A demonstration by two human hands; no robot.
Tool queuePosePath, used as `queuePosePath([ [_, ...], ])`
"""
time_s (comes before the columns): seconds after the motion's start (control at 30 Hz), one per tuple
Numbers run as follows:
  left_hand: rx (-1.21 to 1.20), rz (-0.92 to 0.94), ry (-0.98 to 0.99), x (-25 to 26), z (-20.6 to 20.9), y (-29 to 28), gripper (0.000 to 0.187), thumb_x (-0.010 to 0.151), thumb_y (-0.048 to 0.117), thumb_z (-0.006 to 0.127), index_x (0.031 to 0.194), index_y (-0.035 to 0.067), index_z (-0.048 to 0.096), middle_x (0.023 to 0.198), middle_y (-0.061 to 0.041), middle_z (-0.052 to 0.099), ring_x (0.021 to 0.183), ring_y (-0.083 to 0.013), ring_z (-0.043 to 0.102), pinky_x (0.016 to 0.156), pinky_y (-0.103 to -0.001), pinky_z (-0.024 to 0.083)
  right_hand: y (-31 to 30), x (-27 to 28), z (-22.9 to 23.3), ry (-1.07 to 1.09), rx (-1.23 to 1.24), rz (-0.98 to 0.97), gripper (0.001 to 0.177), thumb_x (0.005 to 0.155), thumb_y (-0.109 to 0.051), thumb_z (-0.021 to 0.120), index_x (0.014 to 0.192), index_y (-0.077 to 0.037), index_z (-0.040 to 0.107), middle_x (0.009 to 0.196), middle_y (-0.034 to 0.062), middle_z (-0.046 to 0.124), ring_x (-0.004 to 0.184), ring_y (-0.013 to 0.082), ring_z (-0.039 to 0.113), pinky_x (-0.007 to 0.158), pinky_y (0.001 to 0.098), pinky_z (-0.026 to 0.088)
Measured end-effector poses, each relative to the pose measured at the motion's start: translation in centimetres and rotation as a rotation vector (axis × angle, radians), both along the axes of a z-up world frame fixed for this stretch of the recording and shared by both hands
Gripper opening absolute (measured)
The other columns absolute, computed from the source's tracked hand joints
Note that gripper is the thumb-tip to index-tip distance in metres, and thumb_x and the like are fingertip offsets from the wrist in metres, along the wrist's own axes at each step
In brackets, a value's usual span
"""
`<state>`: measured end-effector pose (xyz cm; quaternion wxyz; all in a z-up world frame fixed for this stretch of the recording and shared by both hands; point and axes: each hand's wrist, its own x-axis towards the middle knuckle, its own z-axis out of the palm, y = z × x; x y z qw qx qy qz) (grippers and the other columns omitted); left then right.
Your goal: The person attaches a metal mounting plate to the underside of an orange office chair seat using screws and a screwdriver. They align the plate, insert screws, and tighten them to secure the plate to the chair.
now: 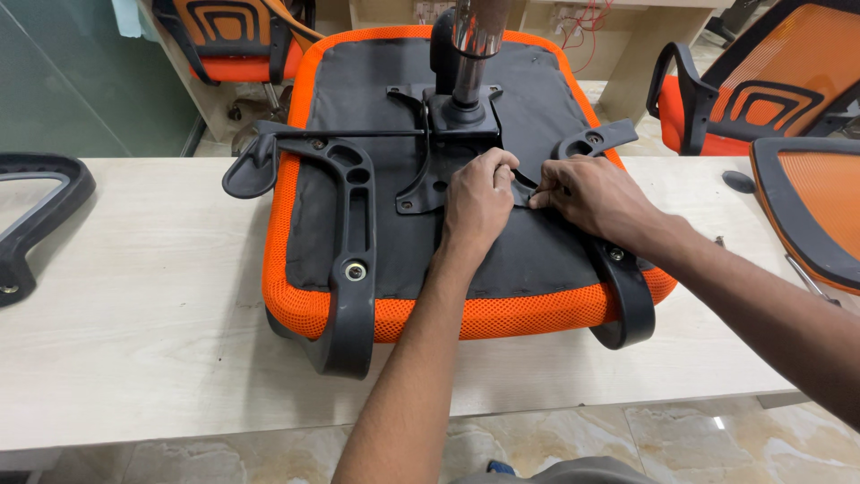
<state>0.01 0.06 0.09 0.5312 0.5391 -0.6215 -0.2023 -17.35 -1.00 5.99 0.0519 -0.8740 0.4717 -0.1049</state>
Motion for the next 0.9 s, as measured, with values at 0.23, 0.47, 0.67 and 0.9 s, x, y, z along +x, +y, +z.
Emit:
queuePosePath([
  [0.23, 0.011, 0.002, 0.000, 0.0, 0.0, 0.1, 0.020, 0.099, 0.014, 0.054, 0.107, 0.007, 0.071, 0.098, -0.008, 0.078, 0.093, -0.0240, 0.076, 0.081, -0.037, 0.059, -1.1, -0.8, 0.4, -0.063, 0.001, 0.264, 0.031, 0.086, -0.028, 0.073, 0.110, -0.008, 0.074, 0.100, 0.0089, 0.070, 0.092, 0.0270, 0.067, 0.080, 0.0409, 0.052],
  [0.47, 0.027, -0.004, -0.009, 0.0, 0.0, -0.1, 0.019, 0.099, 0.015, 0.055, 0.107, 0.007, 0.071, 0.098, -0.008, 0.078, 0.095, -0.0232, 0.076, 0.082, -0.037, 0.059, -1.5, -0.8, -1.0, -0.044, -0.056, 0.148, 0.022, 0.086, -0.021, 0.075, 0.103, -0.008, 0.075, 0.097, 0.0069, 0.074, 0.097, 0.0265, 0.067, 0.084, 0.0397, 0.053],
  [0.67, 0.006, 0.002, -0.013, 0.0, 0.0, 0.0, 0.020, 0.099, 0.014, 0.055, 0.107, 0.006, 0.071, 0.099, -0.009, 0.079, 0.095, -0.0242, 0.076, 0.082, -0.037, 0.060, -0.5, -0.6, -1.2, -0.163, -0.011, 0.115, 0.028, 0.086, -0.026, 0.076, 0.109, -0.009, 0.073, 0.092, 0.0092, 0.070, 0.089, 0.0277, 0.065, 0.081, 0.0409, 0.050],
  [0.9, 0.000, -0.013, 0.006, 0.0, -0.1, 0.0, 0.019, 0.099, 0.014, 0.055, 0.107, 0.006, 0.071, 0.099, -0.009, 0.079, 0.095, -0.0248, 0.076, 0.082, -0.038, 0.059, -0.6, 0.0, -0.9, -0.082, 0.008, 0.011, 0.029, 0.087, -0.031, 0.077, 0.102, -0.008, 0.071, 0.088, 0.0105, 0.072, 0.086, 0.0272, 0.066, 0.078, 0.0423, 0.050],
])
